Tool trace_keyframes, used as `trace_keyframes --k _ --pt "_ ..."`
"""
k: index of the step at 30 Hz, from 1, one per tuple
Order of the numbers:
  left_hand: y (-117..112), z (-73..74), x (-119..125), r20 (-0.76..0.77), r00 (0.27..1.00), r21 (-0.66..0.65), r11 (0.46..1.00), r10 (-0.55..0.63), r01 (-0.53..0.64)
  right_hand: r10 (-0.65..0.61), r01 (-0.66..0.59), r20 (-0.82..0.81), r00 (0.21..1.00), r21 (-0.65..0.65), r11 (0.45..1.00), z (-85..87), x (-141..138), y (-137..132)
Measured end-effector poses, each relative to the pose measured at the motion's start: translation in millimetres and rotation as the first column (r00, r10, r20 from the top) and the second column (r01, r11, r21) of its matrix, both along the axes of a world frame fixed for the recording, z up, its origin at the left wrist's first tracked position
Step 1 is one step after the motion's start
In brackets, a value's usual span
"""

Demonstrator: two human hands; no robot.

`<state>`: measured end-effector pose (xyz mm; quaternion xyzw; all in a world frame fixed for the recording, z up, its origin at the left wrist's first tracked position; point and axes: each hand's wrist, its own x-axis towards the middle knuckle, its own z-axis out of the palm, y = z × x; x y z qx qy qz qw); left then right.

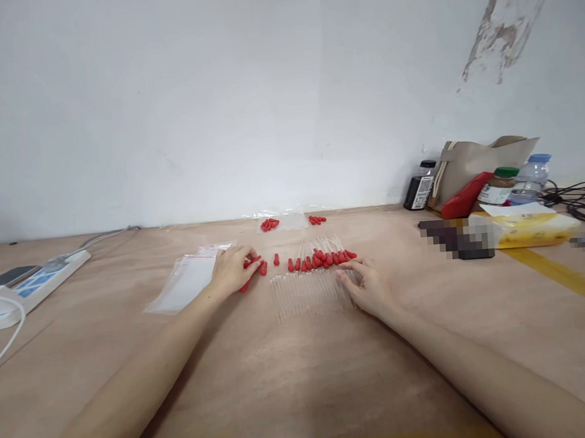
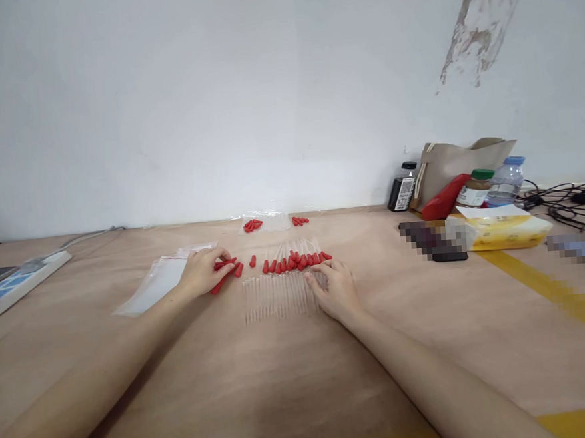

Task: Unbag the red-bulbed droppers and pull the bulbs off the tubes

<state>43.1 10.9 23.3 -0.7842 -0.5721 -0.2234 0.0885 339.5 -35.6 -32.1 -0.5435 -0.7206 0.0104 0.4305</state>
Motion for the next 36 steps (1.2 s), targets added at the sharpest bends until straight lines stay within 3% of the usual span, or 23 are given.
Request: trace_keyframes --k 5,10,14,19,28,33,36 --pt "-2 -2.6 3 -0.051 0.999 -0.025 1.000 -0.012 0.011 -0.124 0.129 0.043 0.991 -0.141 0.982 2.7 0 -1" --pt "-4 0.2 19 0.008 1.000 0.084 0.996 0.006 -0.007 -0.123 0.117 -0.008 0.992 -0.257 0.959 4.5 1 1" --pt "-2 -3.4 46 -0.047 0.995 0.125 0.988 -0.084 0.089 -0.111 0.086 -0.061 0.992 -0.314 0.945 4.8 3 2" --pt "6 -10.5 70 -0.101 0.992 0.054 0.996 -0.069 0.075 -0.115 0.088 -0.066 0.991 -0.323 0.942 4.0 4 4" --pt "9 -14.4 73 -0.017 0.999 -0.035 0.999 -0.027 0.027 -0.096 0.049 -0.151 0.984 -0.288 0.956 -4.3 8 11" --pt "8 -15.6 66 0.081 0.996 -0.006 0.999 0.040 -0.039 -0.056 0.014 -0.175 0.983 -0.229 0.973 -7.9 8 13" --pt "-2 -12.0 55 0.151 0.988 0.113 0.993 0.022 -0.039 0.000 -0.041 -0.210 0.978 -0.193 0.980 -6.7 6 12"
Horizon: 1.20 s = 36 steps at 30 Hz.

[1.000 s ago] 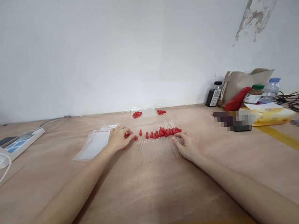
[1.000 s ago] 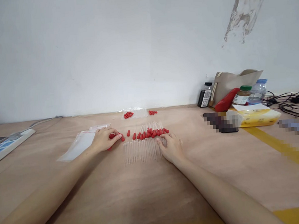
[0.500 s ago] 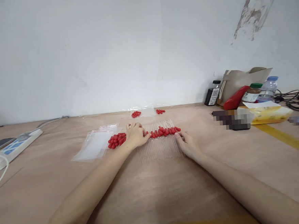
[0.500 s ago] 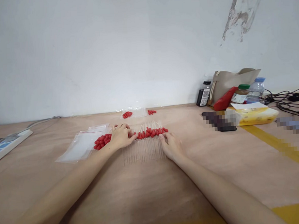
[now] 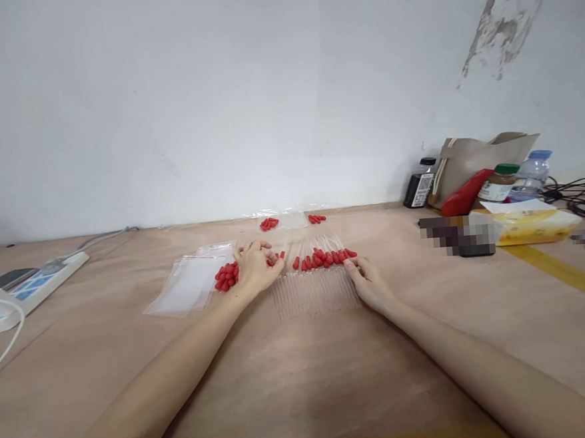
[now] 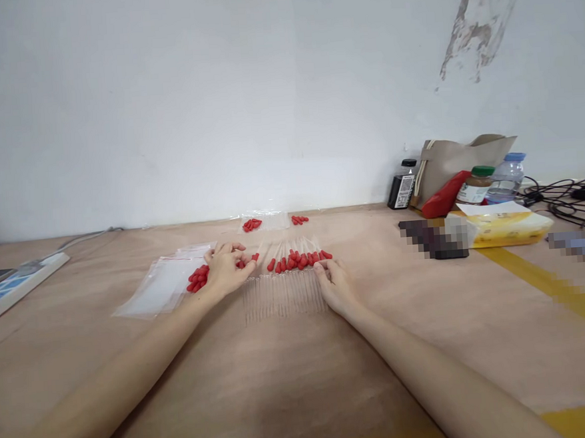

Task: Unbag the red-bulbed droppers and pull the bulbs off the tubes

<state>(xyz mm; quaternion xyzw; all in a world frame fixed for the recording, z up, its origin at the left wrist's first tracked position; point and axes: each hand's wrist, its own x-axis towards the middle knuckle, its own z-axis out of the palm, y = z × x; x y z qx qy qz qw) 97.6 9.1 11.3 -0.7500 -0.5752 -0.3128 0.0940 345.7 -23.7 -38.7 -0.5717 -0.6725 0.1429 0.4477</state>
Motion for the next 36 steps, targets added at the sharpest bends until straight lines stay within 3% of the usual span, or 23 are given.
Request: trace_keyframes --k 4,11,18,24,26,28,32,36 --pt "-22 3.6 -15 -0.001 0.998 0.163 0.985 -0.059 0.058 0.026 -0.026 -0.017 1.000 0.003 1.000 2.6 -2 -3" --pt "-55 -8.1 -27 -0.074 0.982 0.238 0.953 -0.175 0.188 0.013 -0.009 -0.107 0.994 0.042 0.999 2.5 0 -1" --pt "-60 -15.1 -24 -0.136 0.957 0.264 0.921 -0.258 0.286 0.093 -0.076 -0.116 0.989 0.148 0.986 4.4 0 -4" --pt "-62 -15.3 -23 -0.147 0.949 0.272 0.911 -0.278 0.309 -0.009 0.029 -0.177 0.984 0.107 0.994 2.9 6 2" --pt "-63 -14.6 -22 -0.150 0.947 0.280 0.907 -0.283 0.315 0.077 -0.061 -0.090 0.993 0.175 0.983 9.8 4 -4" --pt "-63 -14.0 -19 -0.165 0.938 0.303 0.890 -0.304 0.341 0.170 -0.190 0.101 0.980 0.251 0.949 18.8 -1 -15" --pt "-67 -13.7 -13 -0.183 0.918 0.377 0.838 -0.351 0.396 0.219 -0.405 0.497 0.840 0.305 0.862 30.0 -13 -35" --pt "-72 -13.0 -8 -0.175 0.914 0.374 0.833 -0.367 0.407 0.233 -0.497 0.610 0.757 0.306 0.812 28.6 -21 -42"
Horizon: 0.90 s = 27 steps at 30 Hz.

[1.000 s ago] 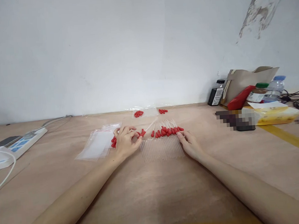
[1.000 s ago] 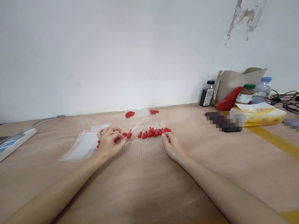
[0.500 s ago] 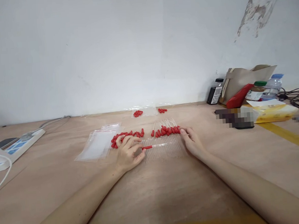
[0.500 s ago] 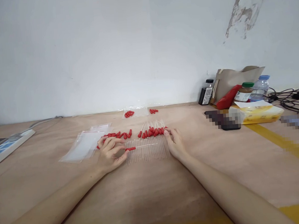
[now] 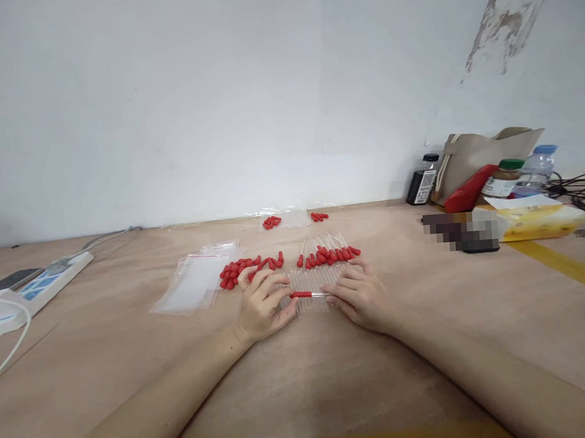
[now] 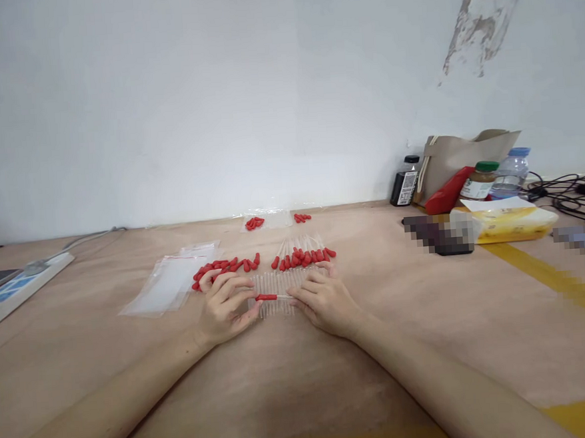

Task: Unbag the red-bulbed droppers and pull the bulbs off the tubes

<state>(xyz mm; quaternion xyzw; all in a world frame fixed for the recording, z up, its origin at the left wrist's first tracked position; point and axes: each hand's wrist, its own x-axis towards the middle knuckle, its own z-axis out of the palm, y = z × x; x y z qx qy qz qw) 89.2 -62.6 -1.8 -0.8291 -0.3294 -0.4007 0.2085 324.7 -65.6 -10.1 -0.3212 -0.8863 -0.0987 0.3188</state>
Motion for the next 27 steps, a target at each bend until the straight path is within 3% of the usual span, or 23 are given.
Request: trace_keyframes --k 6,10,20,27 --pt "-3 0.6 6 -0.109 0.993 -0.087 0.996 -0.040 0.031 0.026 -0.025 -0.026 0.999 0.030 0.999 -2.0 -4 -2" --pt "-3 0.6 6 -0.159 0.981 -0.049 0.993 -0.111 0.104 0.037 -0.038 0.008 0.999 0.041 0.998 -0.2 -4 -4" --pt "-6 15.8 0 -0.269 0.950 -0.023 0.988 -0.156 0.156 0.076 -0.076 0.000 0.997 0.076 0.994 3.9 -5 -5" --pt "-1 10.7 -12 -0.221 0.958 -0.011 0.983 -0.183 0.185 0.075 -0.075 -0.016 0.997 0.010 0.997 5.9 3 -1"
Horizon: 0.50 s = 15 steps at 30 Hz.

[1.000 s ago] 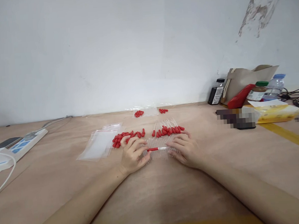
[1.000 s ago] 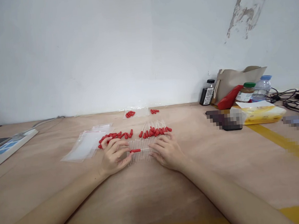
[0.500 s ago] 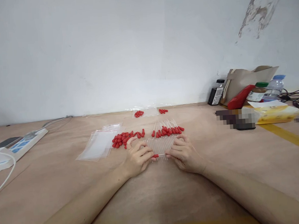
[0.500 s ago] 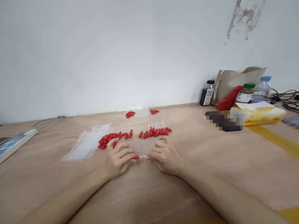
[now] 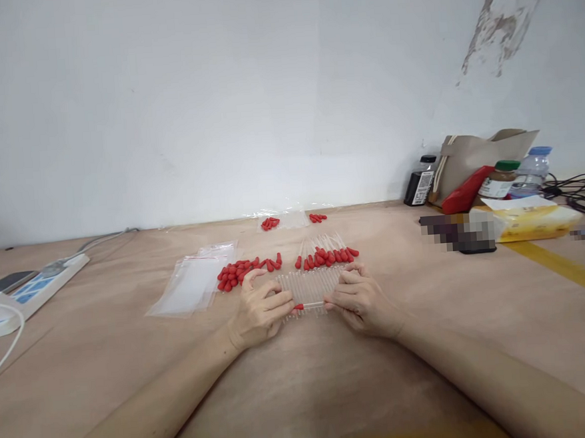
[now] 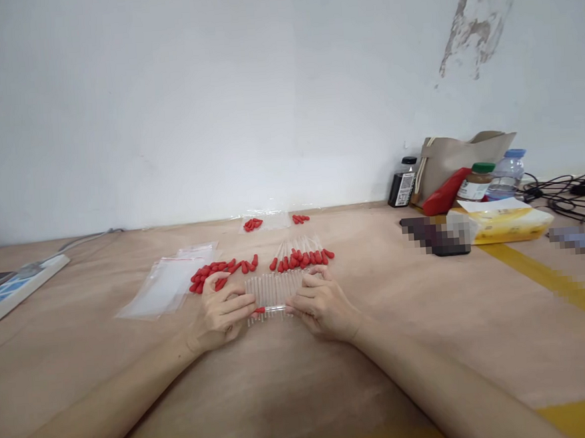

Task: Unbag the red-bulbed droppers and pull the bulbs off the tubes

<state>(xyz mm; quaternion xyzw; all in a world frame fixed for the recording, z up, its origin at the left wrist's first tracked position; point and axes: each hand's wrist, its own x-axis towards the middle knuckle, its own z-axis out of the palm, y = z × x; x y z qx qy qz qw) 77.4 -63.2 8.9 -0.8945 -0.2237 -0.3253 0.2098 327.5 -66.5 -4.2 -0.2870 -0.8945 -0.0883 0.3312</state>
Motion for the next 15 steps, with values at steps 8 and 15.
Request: trace_keyframes --k 8,15 --pt "22 35.7 -45 0.441 0.816 -0.303 0.918 0.373 -0.256 -0.390 0.341 -0.109 0.914 -0.312 0.887 -2.8 37 35" --pt "44 27.9 -59 0.388 0.693 -0.543 0.758 0.608 -0.362 -0.576 0.562 0.003 0.817 -0.227 0.795 -8.4 26 25"
